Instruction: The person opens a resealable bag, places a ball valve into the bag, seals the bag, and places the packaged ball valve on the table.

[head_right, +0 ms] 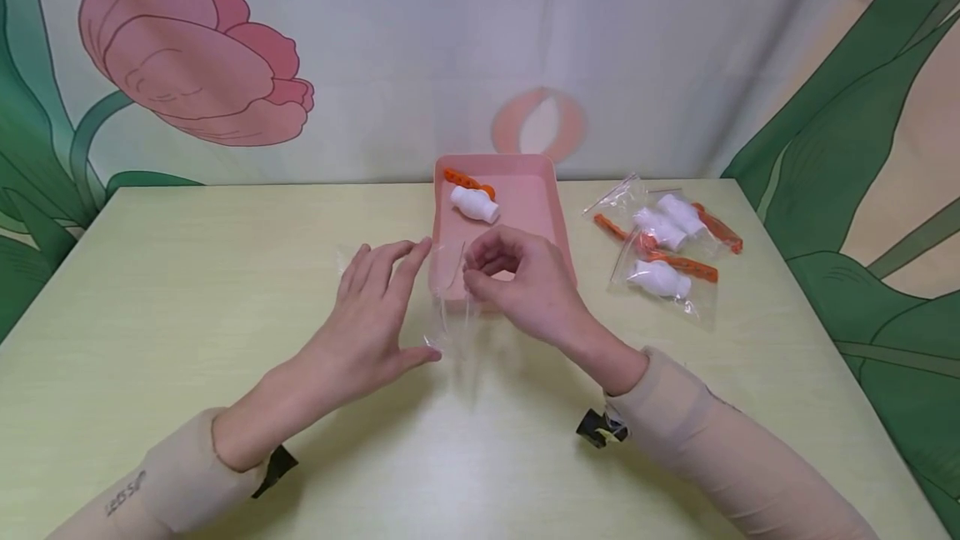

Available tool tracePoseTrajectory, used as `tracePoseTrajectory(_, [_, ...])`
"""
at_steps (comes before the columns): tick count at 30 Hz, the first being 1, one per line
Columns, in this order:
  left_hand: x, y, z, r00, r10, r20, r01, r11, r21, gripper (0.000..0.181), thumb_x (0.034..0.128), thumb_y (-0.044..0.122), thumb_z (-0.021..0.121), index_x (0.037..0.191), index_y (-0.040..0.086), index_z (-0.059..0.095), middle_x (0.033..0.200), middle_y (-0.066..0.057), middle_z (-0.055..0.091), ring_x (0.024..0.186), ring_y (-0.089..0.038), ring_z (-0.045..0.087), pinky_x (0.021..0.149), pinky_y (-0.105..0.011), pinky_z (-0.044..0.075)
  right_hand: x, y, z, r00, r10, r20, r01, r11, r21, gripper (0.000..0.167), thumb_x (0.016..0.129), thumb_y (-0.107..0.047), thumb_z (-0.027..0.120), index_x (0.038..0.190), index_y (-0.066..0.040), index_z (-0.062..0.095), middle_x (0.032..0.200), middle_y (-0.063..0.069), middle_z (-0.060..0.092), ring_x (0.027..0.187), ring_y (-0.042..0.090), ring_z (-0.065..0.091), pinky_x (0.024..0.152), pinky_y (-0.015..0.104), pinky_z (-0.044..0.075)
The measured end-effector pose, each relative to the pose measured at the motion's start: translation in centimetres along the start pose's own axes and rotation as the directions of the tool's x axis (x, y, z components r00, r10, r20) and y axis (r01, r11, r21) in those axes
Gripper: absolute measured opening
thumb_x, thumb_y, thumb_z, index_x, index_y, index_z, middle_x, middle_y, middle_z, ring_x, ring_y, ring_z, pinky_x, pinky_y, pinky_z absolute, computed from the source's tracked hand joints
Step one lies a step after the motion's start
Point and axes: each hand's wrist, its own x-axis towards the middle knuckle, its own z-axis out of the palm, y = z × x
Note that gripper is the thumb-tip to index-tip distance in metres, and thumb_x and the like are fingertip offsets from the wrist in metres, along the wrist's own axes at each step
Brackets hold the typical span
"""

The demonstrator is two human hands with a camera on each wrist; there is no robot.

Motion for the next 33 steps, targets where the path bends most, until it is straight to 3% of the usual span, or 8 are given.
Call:
tracePoseTrajectory(3, [0.0, 0.0, 0.0, 1.0, -0.002, 0.005, 0.002, 1.0, 0.013, 0.122, 0.0691, 0.031, 0.098, 0.159, 0.0, 0.022, 0.15, -0.021, 0.034, 0.141, -0.037, 0.032, 0.122, -0.059, 0.01, -0.2, -0.1, 0.0, 0.999, -0.03, -0.038, 0.029, 0.999, -0.034, 0.019, 0.088, 0.002, 0.077, 0.102, -0.001, 0.065, 0.097, 0.012, 0.067, 0.087, 0.022, 0.068, 0.076, 0.029, 0.059])
tracePoseTrajectory(7, [-0.1, 0.0, 0.0, 1.0, -0.008, 0.007, 0.008, 0.999, 0.044, 0.118, 0.0705, 0.03, 0.098, 0.158, -0.002, 0.025, 0.149, -0.022, 0.036, 0.14, -0.038, 0.033, 0.121, -0.059, 0.01, -0.6, -0.5, 0.1, 0.986, -0.127, -0.109, 0.114, 0.986, -0.123, 0.023, 0.085, 0.001, 0.081, 0.099, -0.003, 0.064, 0.094, 0.011, 0.065, 0.082, 0.019, 0.063, 0.072, 0.025, 0.056])
tracePoseTrajectory(12, [-0.1, -0.1, 0.0, 1.0, -0.009, 0.0, 0.009, 0.997, 0.08, 0.116, 0.0715, 0.03, 0.097, 0.157, -0.004, 0.026, 0.147, -0.023, 0.037, 0.139, -0.039, 0.035, 0.121, -0.059, 0.013, -1.1, -1.3, 0.4, 0.978, -0.194, -0.076, 0.177, 0.965, -0.192, 0.013, 0.086, 0.001, 0.08, 0.089, -0.006, 0.07, 0.082, 0.0, 0.068, 0.076, 0.014, 0.065, 0.067, 0.027, 0.058])
tracePoseTrajectory(16, [-0.2, -0.1, 0.0, 1.0, -0.011, -0.003, 0.011, 0.996, 0.089, 0.116, 0.0731, 0.031, 0.096, 0.158, -0.003, 0.024, 0.147, -0.024, 0.036, 0.14, -0.039, 0.035, 0.12, -0.059, 0.015, -1.2, -1.6, 0.6, 0.984, -0.174, -0.036, 0.163, 0.964, -0.212, 0.006, 0.087, -0.001, 0.079, 0.09, -0.005, 0.076, 0.08, -0.004, 0.072, 0.075, 0.01, 0.07, 0.068, 0.028, 0.06])
tracePoseTrajectory(22, [-0.1, 0.1, 0.0, 1.0, -0.014, -0.017, 0.016, 0.994, 0.105, 0.117, 0.0741, 0.034, 0.095, 0.158, -0.003, 0.023, 0.147, -0.024, 0.037, 0.137, -0.041, 0.036, 0.119, -0.059, 0.019, -1.2, -1.7, 0.6, 0.993, -0.119, -0.011, 0.114, 0.966, -0.232, 0.005, 0.089, 0.0, 0.078, 0.093, -0.001, 0.078, 0.082, 0.0, 0.075, 0.072, 0.01, 0.073, 0.065, 0.027, 0.06])
tracePoseTrajectory(29, [-0.1, 0.1, 0.0, 0.999, -0.001, -0.048, 0.006, 0.994, 0.106, 0.114, 0.0743, 0.035, 0.094, 0.157, -0.003, 0.025, 0.145, -0.024, 0.039, 0.133, -0.042, 0.038, 0.118, -0.058, 0.022, -1.0, -1.6, 1.1, 0.996, -0.018, 0.083, 0.025, 0.996, -0.085, 0.013, 0.095, 0.008, 0.066, 0.107, 0.009, 0.073, 0.097, 0.016, 0.075, 0.081, 0.021, 0.076, 0.073, 0.03, 0.061])
tracePoseTrajectory(33, [0.0, 0.2, 0.0, 0.998, 0.011, -0.061, -0.005, 0.994, 0.108, 0.114, 0.074, 0.035, 0.095, 0.157, -0.003, 0.026, 0.145, -0.024, 0.039, 0.131, -0.042, 0.039, 0.117, -0.059, 0.023, -0.9, -1.6, 1.5, 0.993, 0.002, 0.116, 0.006, 0.998, -0.07, 0.013, 0.097, 0.008, 0.063, 0.108, 0.01, 0.07, 0.101, 0.02, 0.073, 0.083, 0.022, 0.076, 0.073, 0.03, 0.061])
